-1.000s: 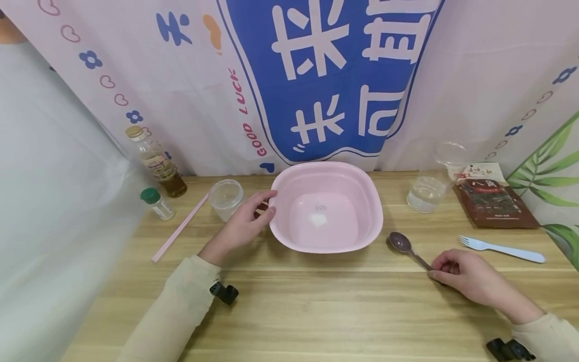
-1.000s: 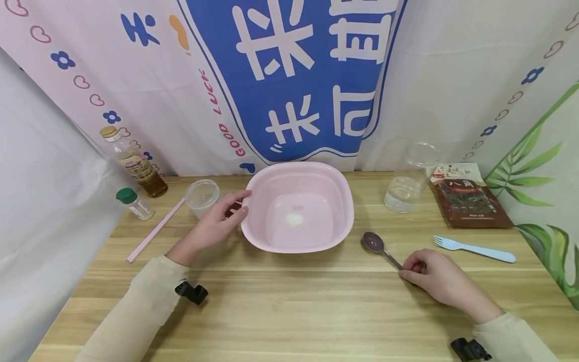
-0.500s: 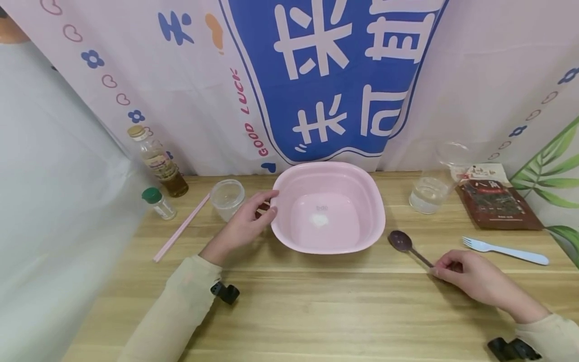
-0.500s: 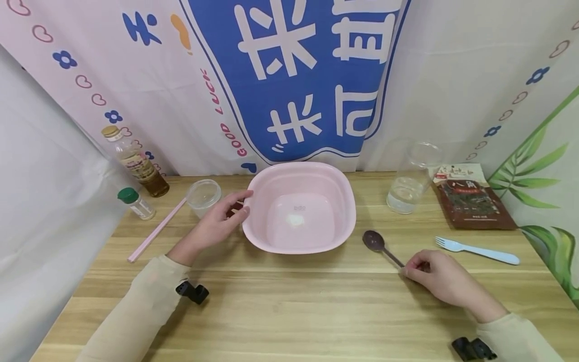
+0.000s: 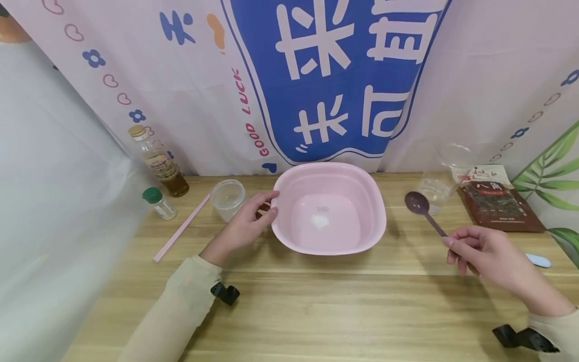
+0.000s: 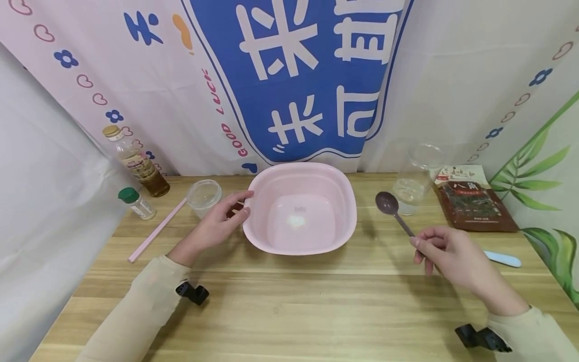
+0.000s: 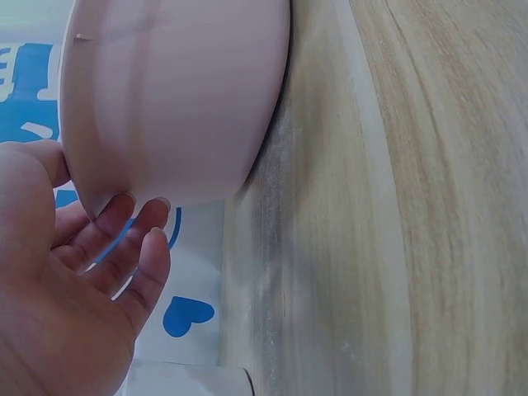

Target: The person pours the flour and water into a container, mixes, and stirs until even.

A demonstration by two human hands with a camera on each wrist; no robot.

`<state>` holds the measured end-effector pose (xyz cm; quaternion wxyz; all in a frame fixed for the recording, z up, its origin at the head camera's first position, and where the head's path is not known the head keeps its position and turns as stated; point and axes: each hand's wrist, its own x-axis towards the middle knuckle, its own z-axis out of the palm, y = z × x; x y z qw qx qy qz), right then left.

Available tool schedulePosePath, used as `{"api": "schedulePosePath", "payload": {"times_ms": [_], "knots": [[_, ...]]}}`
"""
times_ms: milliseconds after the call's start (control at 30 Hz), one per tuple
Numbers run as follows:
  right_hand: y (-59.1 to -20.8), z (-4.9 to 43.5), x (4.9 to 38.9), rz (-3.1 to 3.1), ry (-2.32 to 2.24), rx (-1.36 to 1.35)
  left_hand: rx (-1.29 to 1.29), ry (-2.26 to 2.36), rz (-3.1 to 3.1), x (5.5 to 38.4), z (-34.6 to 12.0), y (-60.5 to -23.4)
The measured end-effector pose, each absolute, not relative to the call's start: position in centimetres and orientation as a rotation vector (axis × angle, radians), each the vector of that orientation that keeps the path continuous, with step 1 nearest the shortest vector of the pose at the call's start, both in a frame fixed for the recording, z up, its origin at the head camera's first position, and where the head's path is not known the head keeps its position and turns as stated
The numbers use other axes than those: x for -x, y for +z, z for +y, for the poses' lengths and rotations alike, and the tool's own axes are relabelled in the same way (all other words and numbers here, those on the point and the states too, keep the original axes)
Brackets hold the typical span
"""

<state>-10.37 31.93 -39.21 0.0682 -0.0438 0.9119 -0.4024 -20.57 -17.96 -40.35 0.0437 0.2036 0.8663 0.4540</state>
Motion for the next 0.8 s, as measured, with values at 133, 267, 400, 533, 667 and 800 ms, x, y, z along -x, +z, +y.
{"api": "schedulePosePath", "payload": {"times_ms": [133, 267, 400, 533, 667, 800], "knots": [[-38.0, 31.2, 11.0, 2.829, -1.248, 0.177, -0.616, 1.386, 2.646, 20.6, -17.9, -40.3], [-37.0, 30.0, 11.7, 2.954, -1.183, 0.209, -0.609, 1.383, 2.641, 20.6, -17.9, -40.3], [-36.2, 28.4, 12.9, 3.054, -1.125, 0.272, -0.599, 1.385, 2.635, 20.5, -18.0, -40.2], [-35.6, 26.5, 14.4, 3.110, -1.084, 0.344, -0.592, 1.389, 2.631, 20.5, -18.0, -40.3], [-35.3, 24.7, 16.0, 3.155, -1.027, 0.401, -0.595, 1.395, 2.628, 20.6, -18.0, -40.3], [-35.2, 23.2, 17.8, 3.164, -0.980, 0.408, -0.604, 1.396, 2.631, 20.7, -18.0, -40.4]]}}
